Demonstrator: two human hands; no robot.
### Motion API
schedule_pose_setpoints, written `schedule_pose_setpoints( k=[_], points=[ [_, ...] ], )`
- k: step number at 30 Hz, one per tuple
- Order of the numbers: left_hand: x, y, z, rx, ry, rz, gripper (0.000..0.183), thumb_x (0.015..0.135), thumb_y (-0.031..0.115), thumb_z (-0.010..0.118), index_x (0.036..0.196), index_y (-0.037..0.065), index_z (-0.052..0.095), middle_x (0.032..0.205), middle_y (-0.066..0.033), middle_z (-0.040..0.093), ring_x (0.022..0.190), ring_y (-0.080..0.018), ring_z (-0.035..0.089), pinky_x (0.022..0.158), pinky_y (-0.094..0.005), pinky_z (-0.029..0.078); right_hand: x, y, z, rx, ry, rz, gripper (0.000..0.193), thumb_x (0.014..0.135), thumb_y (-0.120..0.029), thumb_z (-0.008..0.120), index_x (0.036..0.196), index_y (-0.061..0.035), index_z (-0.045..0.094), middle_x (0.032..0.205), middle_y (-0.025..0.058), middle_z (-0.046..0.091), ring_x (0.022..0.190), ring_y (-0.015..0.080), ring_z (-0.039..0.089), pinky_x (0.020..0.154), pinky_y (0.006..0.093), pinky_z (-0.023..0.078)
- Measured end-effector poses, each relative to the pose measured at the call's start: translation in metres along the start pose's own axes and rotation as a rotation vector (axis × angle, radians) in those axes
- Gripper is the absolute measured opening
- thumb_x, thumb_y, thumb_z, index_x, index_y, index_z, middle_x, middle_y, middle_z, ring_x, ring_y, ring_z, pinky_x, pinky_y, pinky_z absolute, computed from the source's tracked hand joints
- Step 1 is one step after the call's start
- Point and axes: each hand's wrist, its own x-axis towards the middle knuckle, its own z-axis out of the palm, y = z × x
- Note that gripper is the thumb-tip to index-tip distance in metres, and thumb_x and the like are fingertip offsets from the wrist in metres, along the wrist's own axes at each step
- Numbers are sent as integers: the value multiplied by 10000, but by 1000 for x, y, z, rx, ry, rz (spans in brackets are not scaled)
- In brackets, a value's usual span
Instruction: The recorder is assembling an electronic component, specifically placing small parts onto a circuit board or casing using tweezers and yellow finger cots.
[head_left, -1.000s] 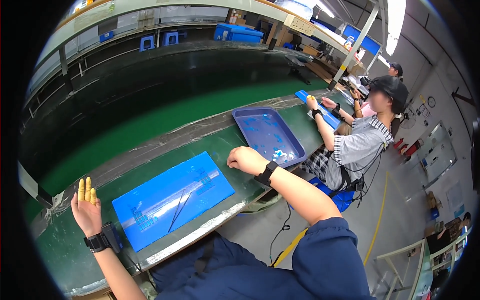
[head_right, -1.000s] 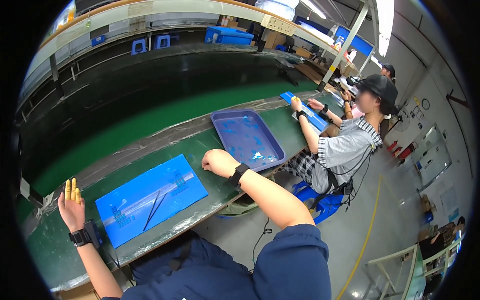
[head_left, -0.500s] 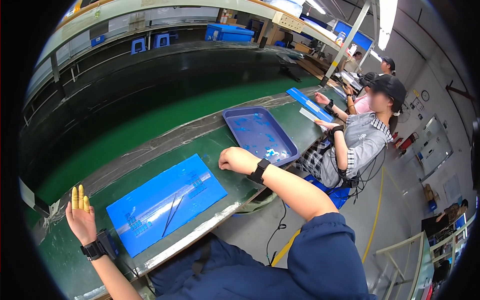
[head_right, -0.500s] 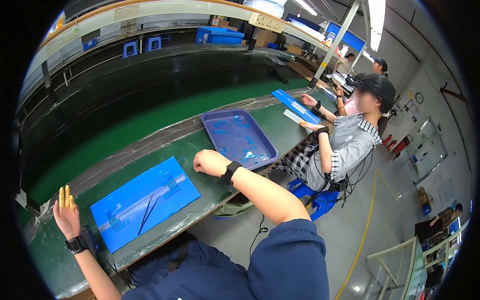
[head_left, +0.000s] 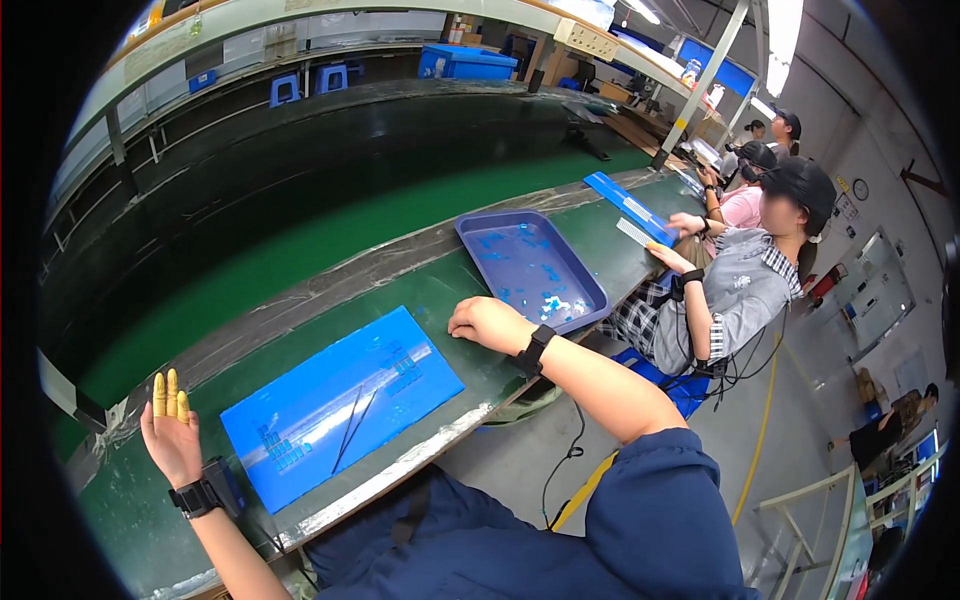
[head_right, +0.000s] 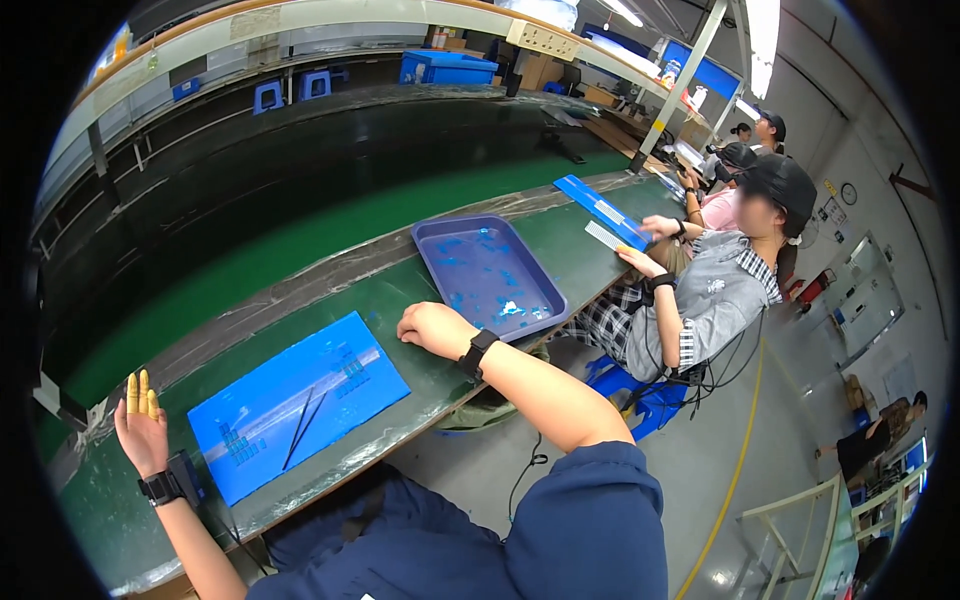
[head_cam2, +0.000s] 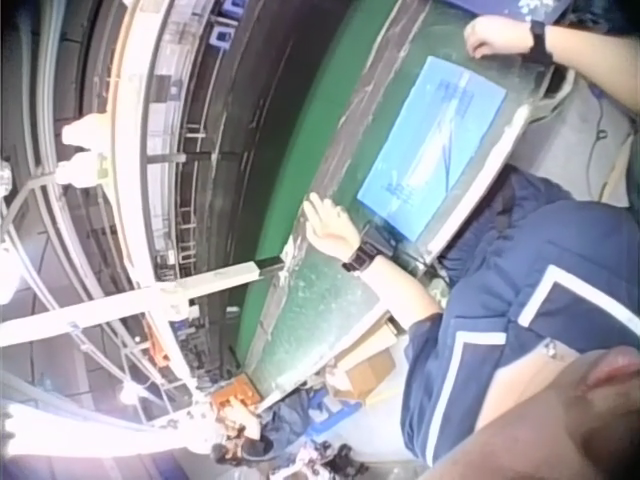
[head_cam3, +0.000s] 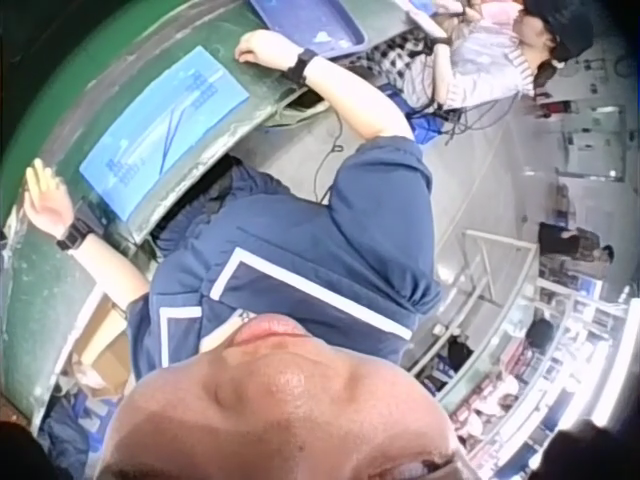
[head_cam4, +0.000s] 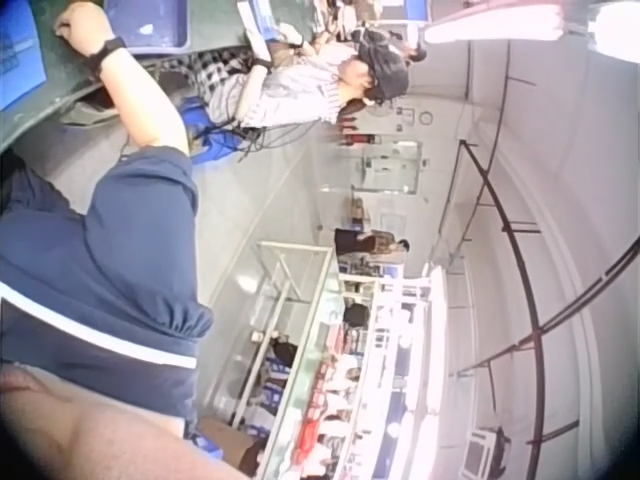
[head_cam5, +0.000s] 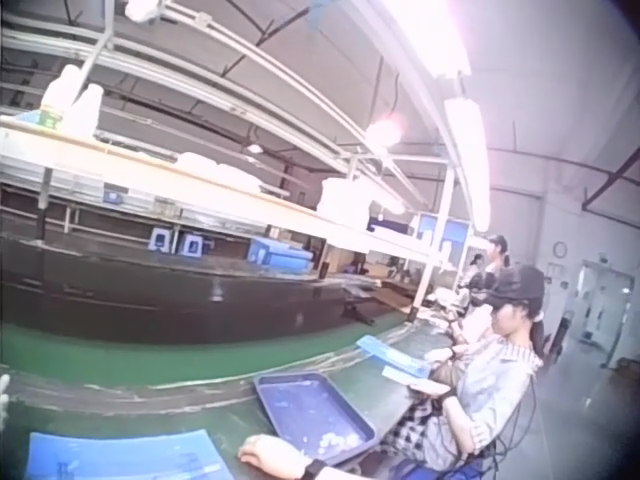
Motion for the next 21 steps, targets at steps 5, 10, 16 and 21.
schedule_pose_setpoints(
  k=[5,10,16,21],
  points=[
    [-1,0,3,8,-7,-3,456,882,274,378,1275,45,333,1313,-87,372,940,-129,547,683,-240,485,1,1,1,-1,11,-5,112,695,-106,578,765,-38,631,774,103,588,770,275,562,706,355,449],
    [-2,1,5,6,-3,4,458,881,270,380,1277,45,326,1312,-88,371,928,-133,551,681,-242,484,3,0,1,3,5,2,106,696,-107,573,755,-39,629,770,103,587,766,275,562,705,354,449],
    [-2,3,8,-1,25,-3,454,877,268,382,1269,43,339,1306,-88,378,909,-137,554,682,-247,482,4,1,2,32,11,-13,98,697,-103,569,746,-38,623,760,102,582,758,280,560,694,357,449],
    [-4,4,11,-7,40,-3,455,870,278,381,1260,46,356,1291,-89,400,904,-138,554,680,-260,478,9,3,-3,168,-35,21,88,691,-93,595,752,-32,615,735,109,580,709,273,569,649,345,458]
  ],
)
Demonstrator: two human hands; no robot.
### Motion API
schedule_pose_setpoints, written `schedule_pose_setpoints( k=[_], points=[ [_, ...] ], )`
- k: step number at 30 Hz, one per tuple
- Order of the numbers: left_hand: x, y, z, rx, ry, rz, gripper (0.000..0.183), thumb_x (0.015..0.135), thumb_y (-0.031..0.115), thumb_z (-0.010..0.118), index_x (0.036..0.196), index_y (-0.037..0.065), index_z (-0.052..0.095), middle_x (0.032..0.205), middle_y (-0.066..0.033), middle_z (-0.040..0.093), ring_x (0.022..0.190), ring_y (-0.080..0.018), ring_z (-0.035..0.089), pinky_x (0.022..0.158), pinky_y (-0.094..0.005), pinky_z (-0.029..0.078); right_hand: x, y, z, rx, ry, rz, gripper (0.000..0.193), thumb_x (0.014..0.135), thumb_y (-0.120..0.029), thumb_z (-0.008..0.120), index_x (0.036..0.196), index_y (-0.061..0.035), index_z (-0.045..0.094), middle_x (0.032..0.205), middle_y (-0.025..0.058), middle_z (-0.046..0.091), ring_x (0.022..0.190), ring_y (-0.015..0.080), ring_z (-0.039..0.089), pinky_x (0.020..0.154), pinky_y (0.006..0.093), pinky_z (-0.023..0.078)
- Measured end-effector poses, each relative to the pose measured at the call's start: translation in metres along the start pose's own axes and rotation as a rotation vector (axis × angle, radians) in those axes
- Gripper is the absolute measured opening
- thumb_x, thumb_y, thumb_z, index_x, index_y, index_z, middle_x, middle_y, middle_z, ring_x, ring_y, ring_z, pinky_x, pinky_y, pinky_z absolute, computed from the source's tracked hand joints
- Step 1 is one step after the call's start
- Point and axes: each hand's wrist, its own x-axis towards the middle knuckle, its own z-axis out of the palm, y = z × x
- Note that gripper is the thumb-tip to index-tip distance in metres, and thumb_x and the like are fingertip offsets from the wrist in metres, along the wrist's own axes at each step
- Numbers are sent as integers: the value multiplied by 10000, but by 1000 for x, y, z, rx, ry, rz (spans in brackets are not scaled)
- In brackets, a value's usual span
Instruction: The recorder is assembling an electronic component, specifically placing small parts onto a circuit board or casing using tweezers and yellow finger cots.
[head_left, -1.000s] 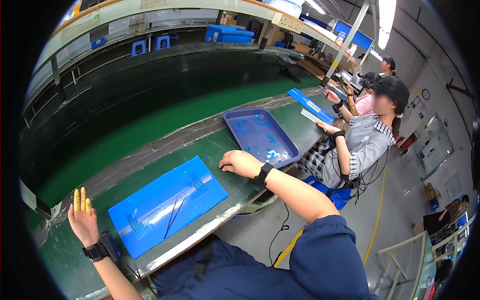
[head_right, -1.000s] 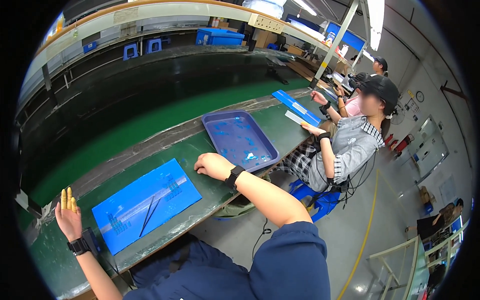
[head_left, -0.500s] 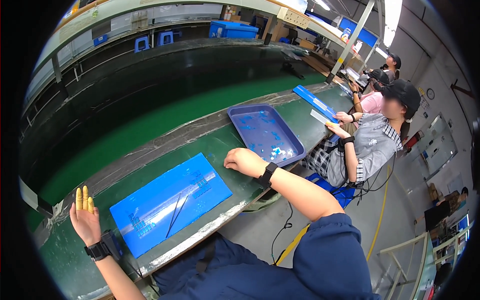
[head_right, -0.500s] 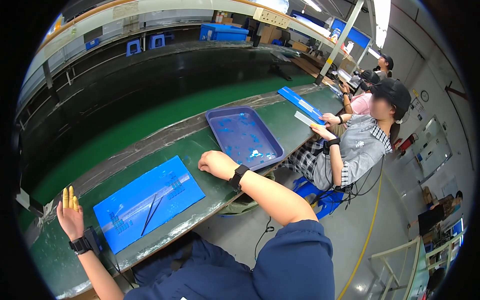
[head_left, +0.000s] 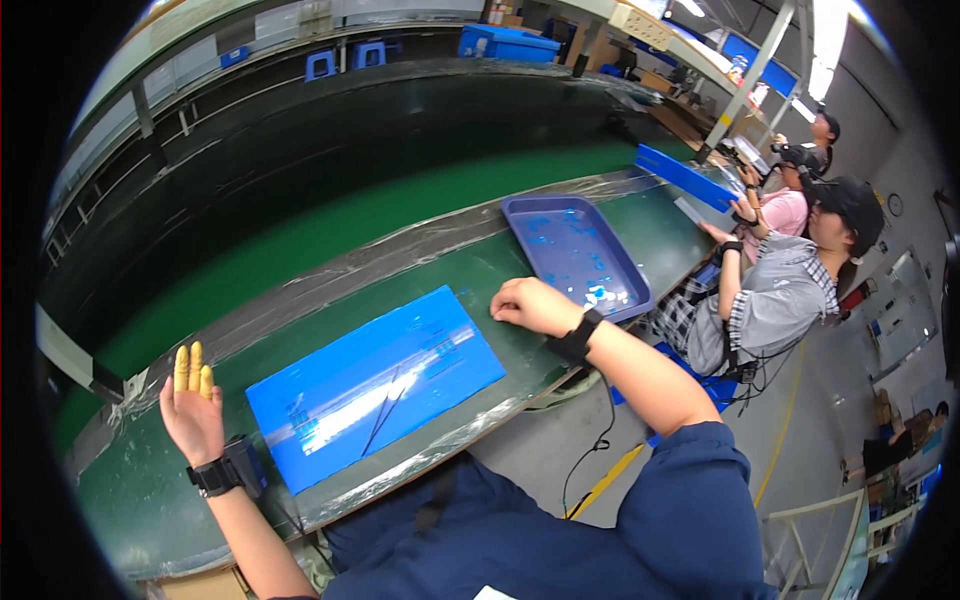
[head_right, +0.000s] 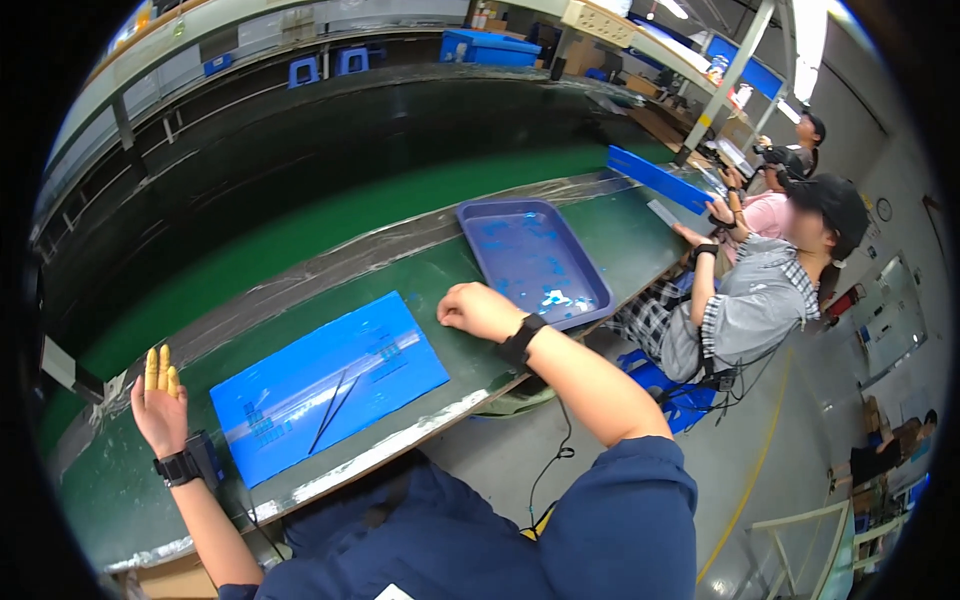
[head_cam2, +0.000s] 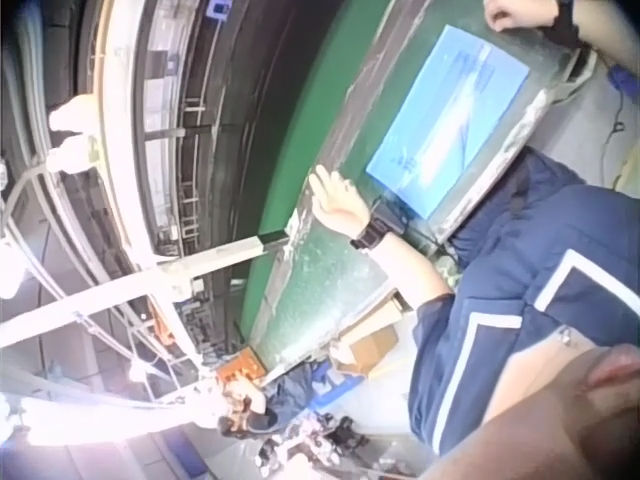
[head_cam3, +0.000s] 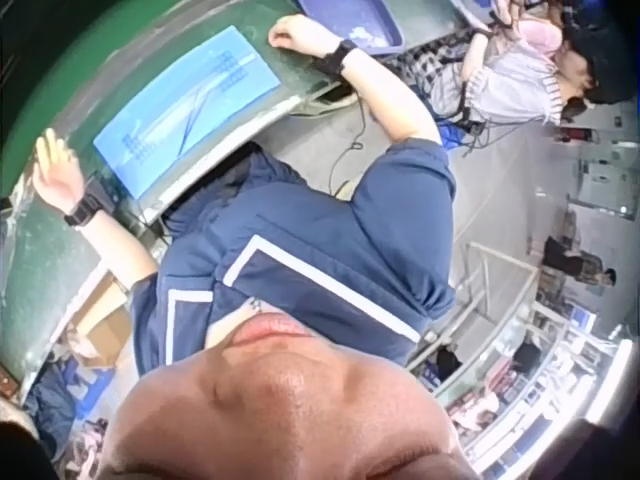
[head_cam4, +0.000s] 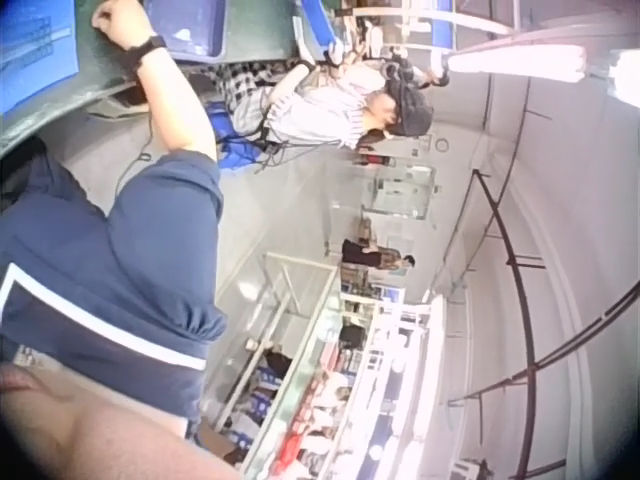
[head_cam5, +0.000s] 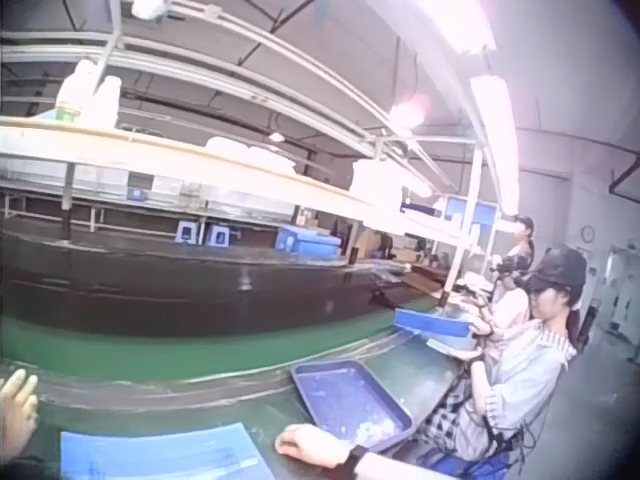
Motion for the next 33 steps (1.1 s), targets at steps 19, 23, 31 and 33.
schedule_pose_setpoints(
  k=[19,23,31,33],
  points=[
    [-2,1,6,-14,-9,-16,454,858,287,394,1247,55,367,1281,-99,406,938,-165,539,724,-280,471,10,-4,-13,11,-153,62,81,687,-48,608,762,-18,610,738,96,576,690,231,568,607,306,452],
    [-3,1,9,9,30,2,459,843,306,411,1220,44,395,1240,-103,449,895,-157,551,706,-272,471,10,-5,-13,-38,-158,38,88,687,-54,610,766,-15,609,738,98,572,685,234,566,608,312,451],
    [-3,0,9,2,17,3,458,842,306,409,1217,43,399,1243,-106,448,898,-159,552,704,-274,471,-2,-6,1,-190,-105,36,85,761,-87,519,761,-10,555,768,136,548,764,308,542,673,367,446],
    [-4,1,11,6,29,5,457,841,306,410,1215,44,402,1239,-104,451,898,-159,551,698,-272,470,-8,-18,1,-303,-60,54,73,762,-69,504,777,-12,546,798,149,559,792,330,538,685,385,444]
  ],
)
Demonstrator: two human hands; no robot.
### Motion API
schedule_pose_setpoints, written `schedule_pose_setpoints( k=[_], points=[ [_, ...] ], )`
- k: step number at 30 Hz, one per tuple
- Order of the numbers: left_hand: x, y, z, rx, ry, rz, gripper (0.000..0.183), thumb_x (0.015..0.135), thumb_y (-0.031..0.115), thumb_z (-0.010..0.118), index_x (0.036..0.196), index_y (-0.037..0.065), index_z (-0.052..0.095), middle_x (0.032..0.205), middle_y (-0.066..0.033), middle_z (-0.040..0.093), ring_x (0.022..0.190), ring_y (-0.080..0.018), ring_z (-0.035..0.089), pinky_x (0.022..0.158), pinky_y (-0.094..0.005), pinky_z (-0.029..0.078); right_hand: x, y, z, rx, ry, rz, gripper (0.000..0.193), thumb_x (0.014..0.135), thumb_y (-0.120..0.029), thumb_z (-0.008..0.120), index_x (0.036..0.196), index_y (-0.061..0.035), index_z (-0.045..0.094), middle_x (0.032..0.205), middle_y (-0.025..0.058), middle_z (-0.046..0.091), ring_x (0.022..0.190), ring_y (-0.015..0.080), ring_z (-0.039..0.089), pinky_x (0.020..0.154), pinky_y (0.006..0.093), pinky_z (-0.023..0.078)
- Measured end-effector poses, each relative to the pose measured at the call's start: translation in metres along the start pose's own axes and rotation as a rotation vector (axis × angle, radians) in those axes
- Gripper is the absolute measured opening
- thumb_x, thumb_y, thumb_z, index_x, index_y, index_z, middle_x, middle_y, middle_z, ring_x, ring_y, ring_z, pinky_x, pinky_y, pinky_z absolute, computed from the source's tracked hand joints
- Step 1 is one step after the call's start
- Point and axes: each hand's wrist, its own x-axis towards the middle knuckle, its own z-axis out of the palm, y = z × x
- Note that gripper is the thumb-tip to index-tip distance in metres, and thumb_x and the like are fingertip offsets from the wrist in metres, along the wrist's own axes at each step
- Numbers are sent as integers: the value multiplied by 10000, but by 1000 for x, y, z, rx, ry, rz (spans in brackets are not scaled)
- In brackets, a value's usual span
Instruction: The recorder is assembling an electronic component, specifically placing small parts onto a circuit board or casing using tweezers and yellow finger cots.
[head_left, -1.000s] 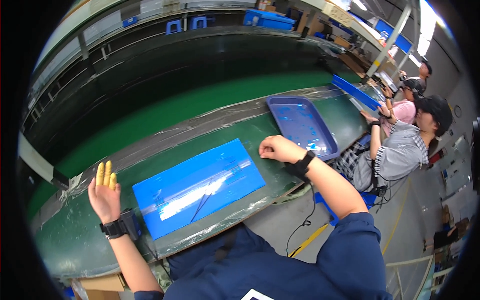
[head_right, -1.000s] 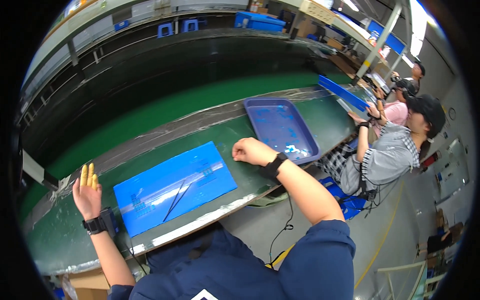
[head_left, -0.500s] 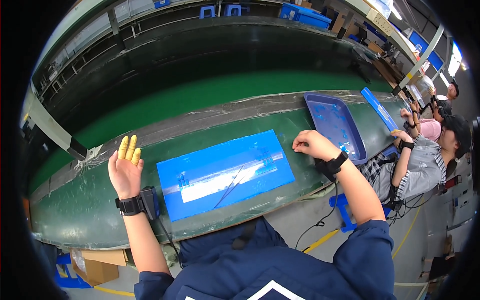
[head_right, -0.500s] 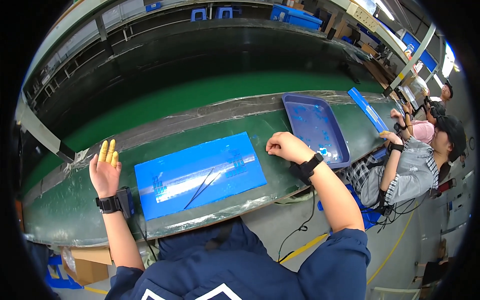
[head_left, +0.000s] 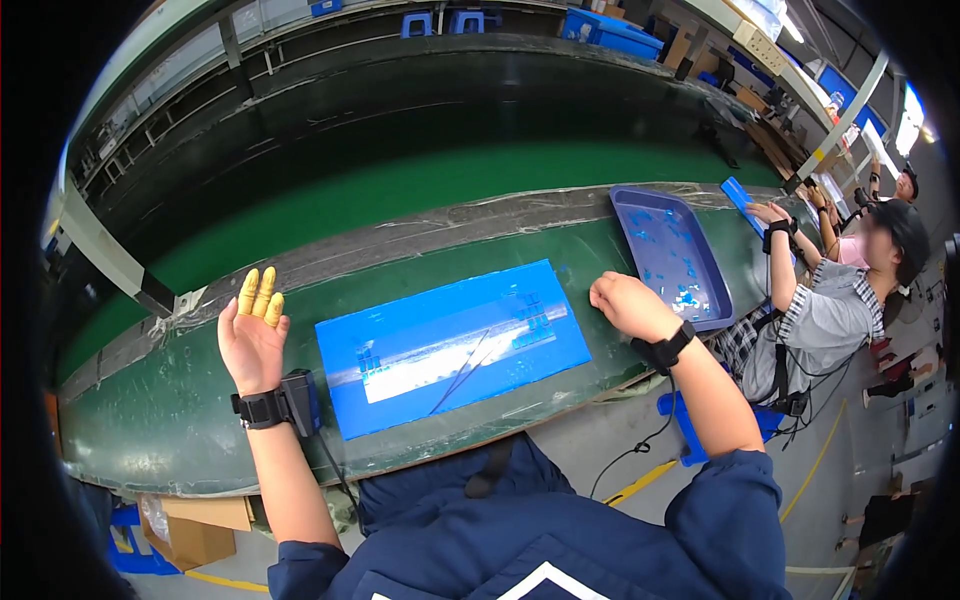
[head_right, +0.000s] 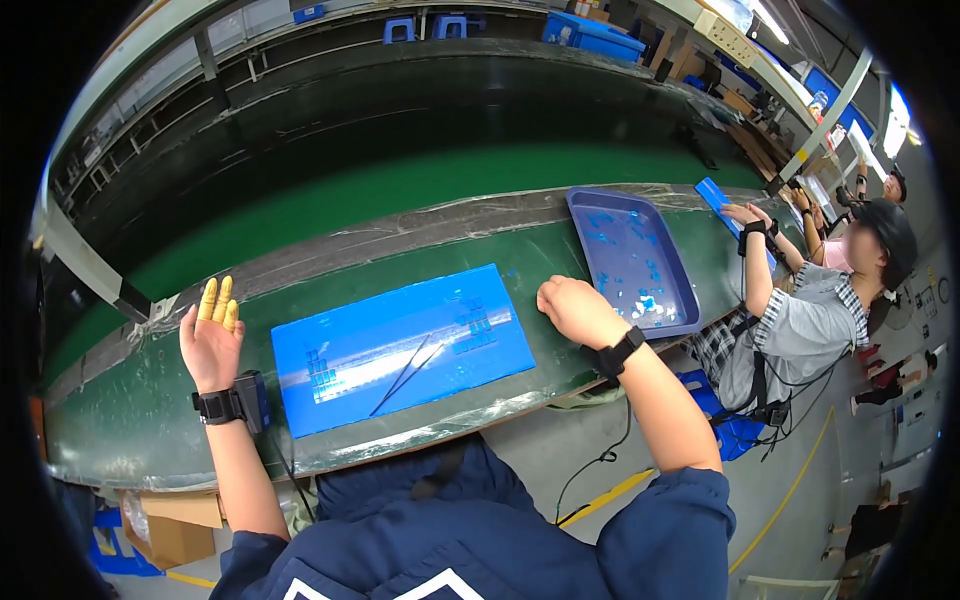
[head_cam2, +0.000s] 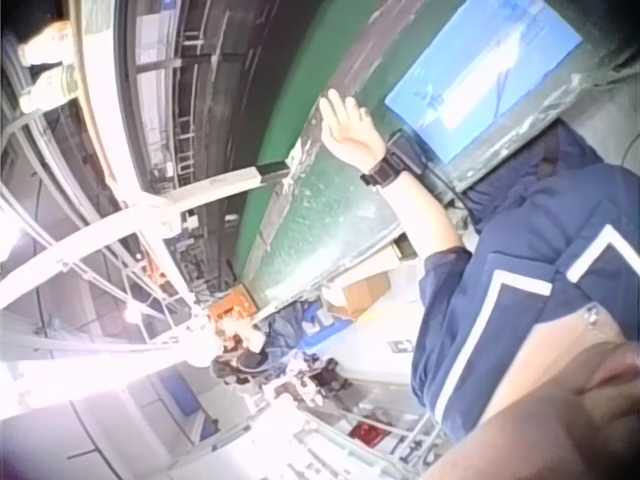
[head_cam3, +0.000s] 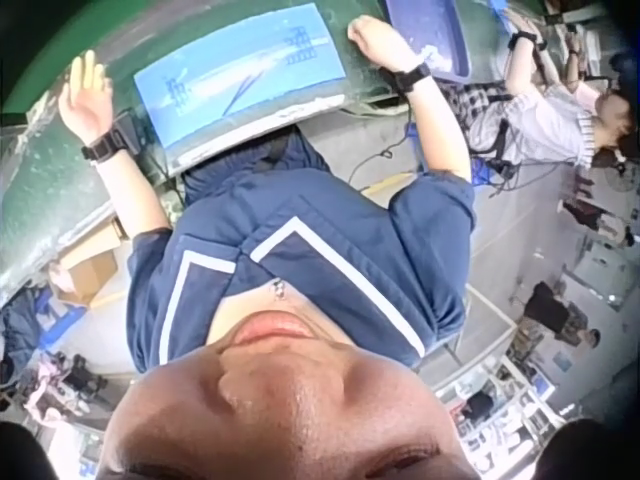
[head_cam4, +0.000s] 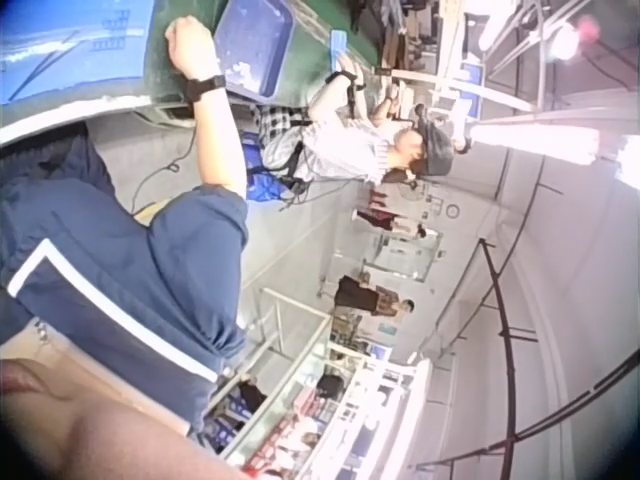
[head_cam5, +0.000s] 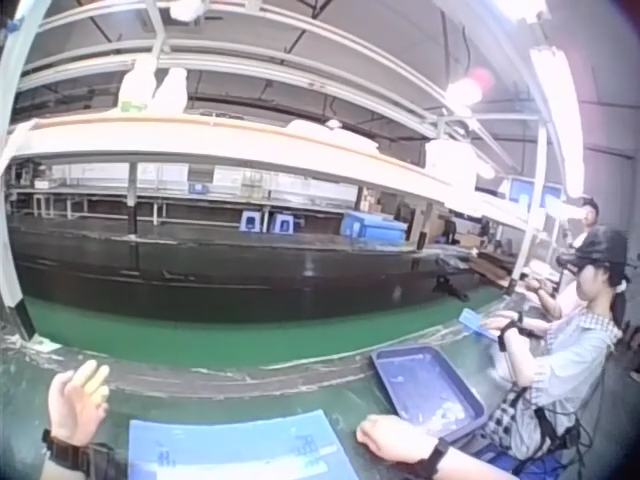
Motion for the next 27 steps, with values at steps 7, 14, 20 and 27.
schedule_pose_setpoints(
  k=[7,14,20,27],
  points=[
    [-2,2,0,-4,1,14,454,844,304,404,1218,48,401,1243,-96,450,902,-156,546,701,-266,458,-58,37,-42,386,661,340,74,790,-72,561,794,0,542,736,59,552,678,149,543,653,265,432],
    [-1,2,0,-29,-58,16,461,851,294,403,1231,34,382,1244,-107,445,908,-164,550,712,-276,475,-94,46,-6,42,682,516,176,738,-39,594,909,-1,587,841,108,607,774,213,584,689,300,447],
    [-1,3,-6,-34,-89,7,461,864,277,383,1261,47,347,1291,-100,396,947,-164,540,734,-285,468,-70,19,-15,71,858,454,236,740,-94,610,961,-14,600,891,113,605,810,234,580,718,306,443],
    [1,1,-15,15,-14,-23,453,848,307,397,1223,52,398,1257,-90,435,940,-158,536,716,-278,467,12,-33,-18,168,451,328,210,713,-155,638,898,-57,623,848,87,599,749,231,576,672,320,452]
  ],
)
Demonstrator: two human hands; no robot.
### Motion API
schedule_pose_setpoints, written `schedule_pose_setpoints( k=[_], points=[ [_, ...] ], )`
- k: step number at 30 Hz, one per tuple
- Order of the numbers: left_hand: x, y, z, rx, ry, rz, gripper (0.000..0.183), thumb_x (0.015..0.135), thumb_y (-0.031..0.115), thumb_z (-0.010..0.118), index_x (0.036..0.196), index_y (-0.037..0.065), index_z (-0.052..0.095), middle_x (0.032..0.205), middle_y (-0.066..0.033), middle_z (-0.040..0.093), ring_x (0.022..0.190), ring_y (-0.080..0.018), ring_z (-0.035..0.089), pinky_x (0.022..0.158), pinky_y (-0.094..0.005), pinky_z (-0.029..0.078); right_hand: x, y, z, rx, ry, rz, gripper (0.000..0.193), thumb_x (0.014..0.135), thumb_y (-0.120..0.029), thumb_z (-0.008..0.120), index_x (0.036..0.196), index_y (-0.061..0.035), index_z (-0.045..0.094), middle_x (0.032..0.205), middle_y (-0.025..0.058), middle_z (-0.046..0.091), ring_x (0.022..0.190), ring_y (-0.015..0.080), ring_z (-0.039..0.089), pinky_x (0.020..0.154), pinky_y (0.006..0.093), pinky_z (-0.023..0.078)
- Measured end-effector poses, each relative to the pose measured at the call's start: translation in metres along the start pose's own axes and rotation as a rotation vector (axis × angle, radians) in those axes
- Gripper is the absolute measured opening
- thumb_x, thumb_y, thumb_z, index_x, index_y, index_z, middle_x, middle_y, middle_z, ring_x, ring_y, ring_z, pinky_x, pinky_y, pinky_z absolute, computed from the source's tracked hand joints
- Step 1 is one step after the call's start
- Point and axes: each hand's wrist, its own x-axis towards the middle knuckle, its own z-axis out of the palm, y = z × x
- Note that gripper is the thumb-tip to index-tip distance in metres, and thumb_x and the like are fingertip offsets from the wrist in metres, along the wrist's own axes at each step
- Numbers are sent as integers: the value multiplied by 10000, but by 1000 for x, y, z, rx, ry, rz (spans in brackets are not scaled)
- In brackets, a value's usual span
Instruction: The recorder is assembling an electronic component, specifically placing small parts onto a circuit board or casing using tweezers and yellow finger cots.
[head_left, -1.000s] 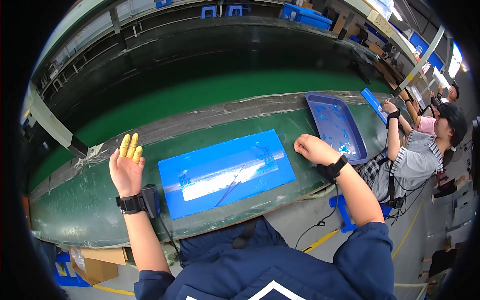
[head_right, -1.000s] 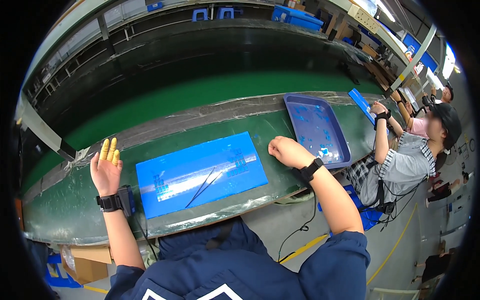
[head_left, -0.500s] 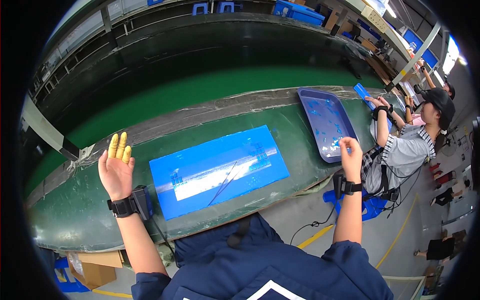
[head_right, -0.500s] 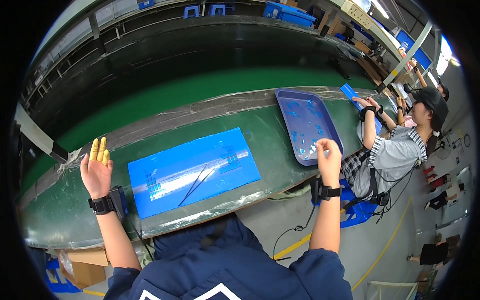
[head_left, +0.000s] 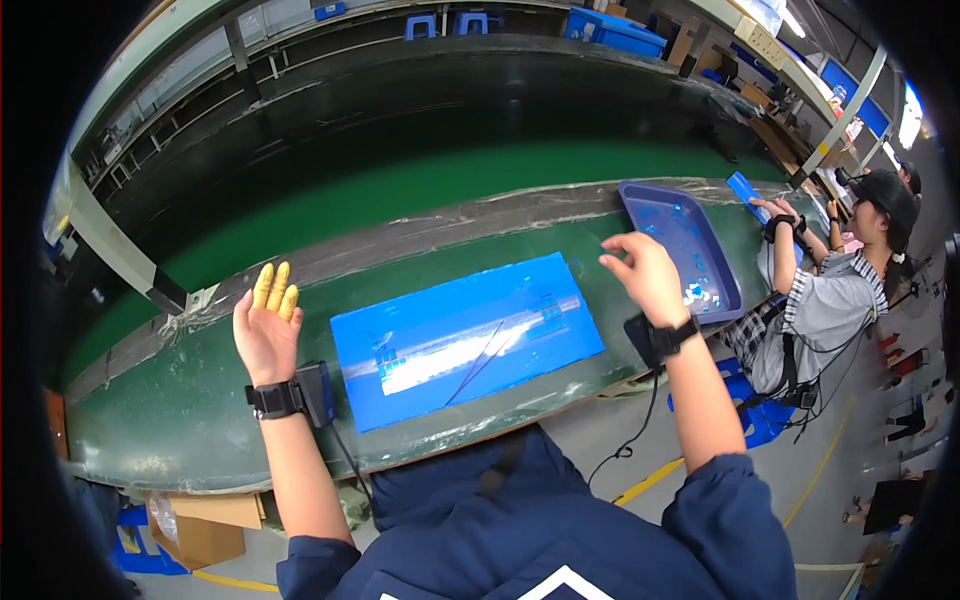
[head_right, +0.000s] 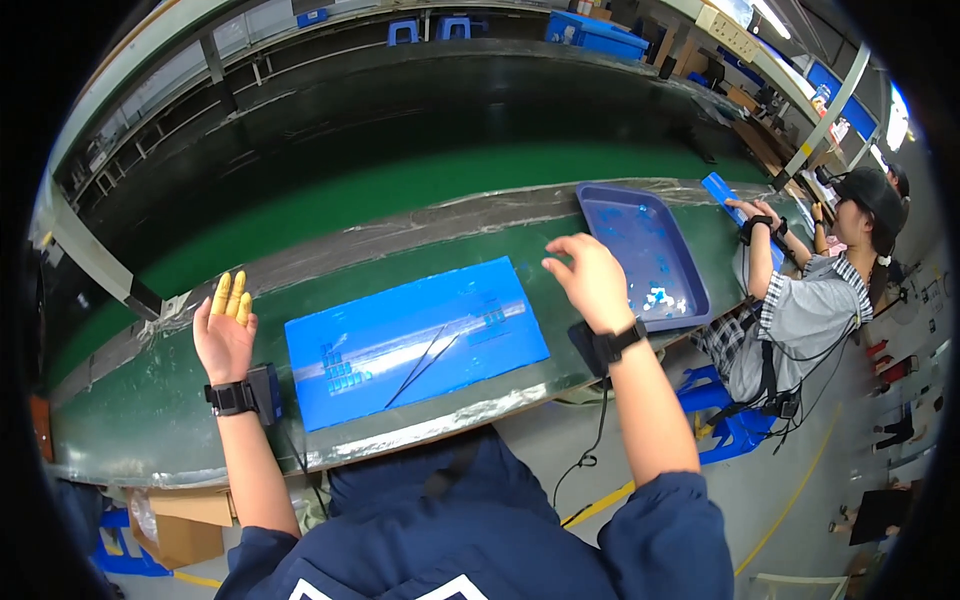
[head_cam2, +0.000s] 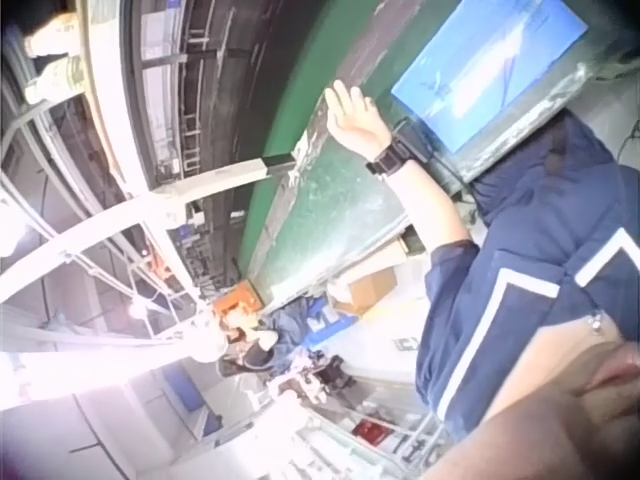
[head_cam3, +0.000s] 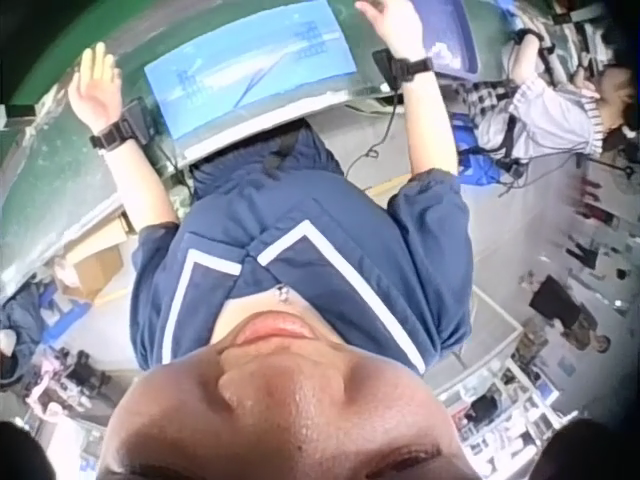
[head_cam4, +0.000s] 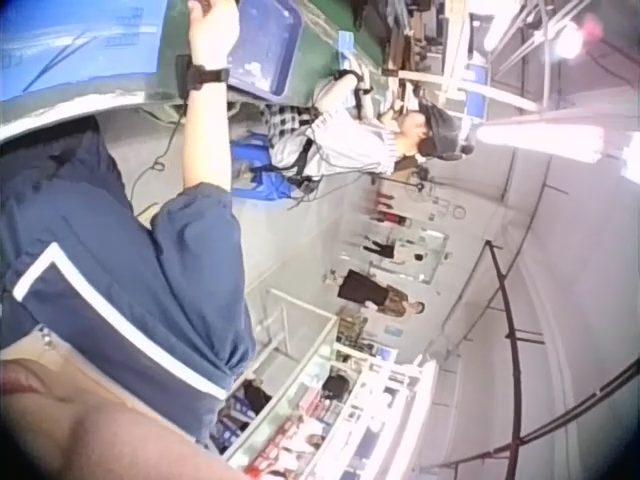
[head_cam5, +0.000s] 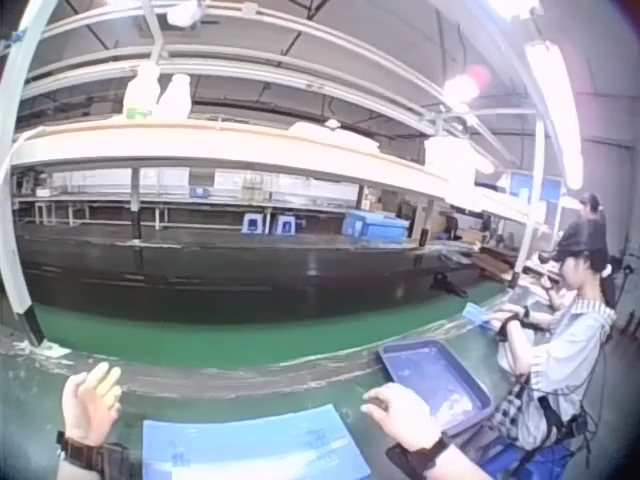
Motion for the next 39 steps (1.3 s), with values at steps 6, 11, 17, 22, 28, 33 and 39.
schedule_pose_setpoints(
  k=[6,11,17,22,28,33,39],
  points=[
    [-3,2,9,-8,50,26,446,843,300,404,1213,52,405,1240,-91,447,919,-158,535,705,-275,464,29,12,43,-133,-228,68,173,636,-149,694,765,-44,648,734,115,630,713,261,608,641,351,476],
    [-3,3,13,-8,36,42,433,840,304,408,1192,51,425,1208,-92,476,900,-163,544,699,-276,463,27,15,56,-102,-161,85,127,647,-132,675,732,-41,651,711,144,621,690,269,607,632,347,473],
    [-6,7,11,20,58,67,449,835,319,408,1194,50,421,1207,-94,480,898,-160,545,693,-271,461,32,8,60,-115,-183,26,103,640,-123,667,689,-34,647,676,151,611,662,277,606,617,350,471],
    [-5,2,21,57,117,72,450,812,333,410,1162,55,460,1130,-83,537,859,-157,567,660,-262,444,37,19,56,-151,-227,-43,84,642,-110,645,671,-31,641,678,159,605,671,295,601,615,360,472],
    [-7,-5,22,64,120,61,420,820,321,407,1145,63,470,1138,-85,531,861,-155,557,675,-275,444,37,18,55,-277,-347,-47,84,675,-95,575,668,-22,616,696,174,597,680,322,587,627,372,469],
    [-6,-4,14,71,117,44,432,816,332,409,1150,65,470,1148,-83,529,872,-153,554,676,-273,441,29,-5,22,-70,-196,-105,108,714,-112,567,723,-13,609,693,142,599,641,265,590,594,334,462],
    [2,-6,8,74,89,6,425,831,332,403,1160,69,464,1170,-76,518,882,-146,551,684,-260,447,21,74,-49,-20,135,204,109,708,-87,606,775,-6,632,662,106,618,631,159,604,611,268,469]
  ],
)
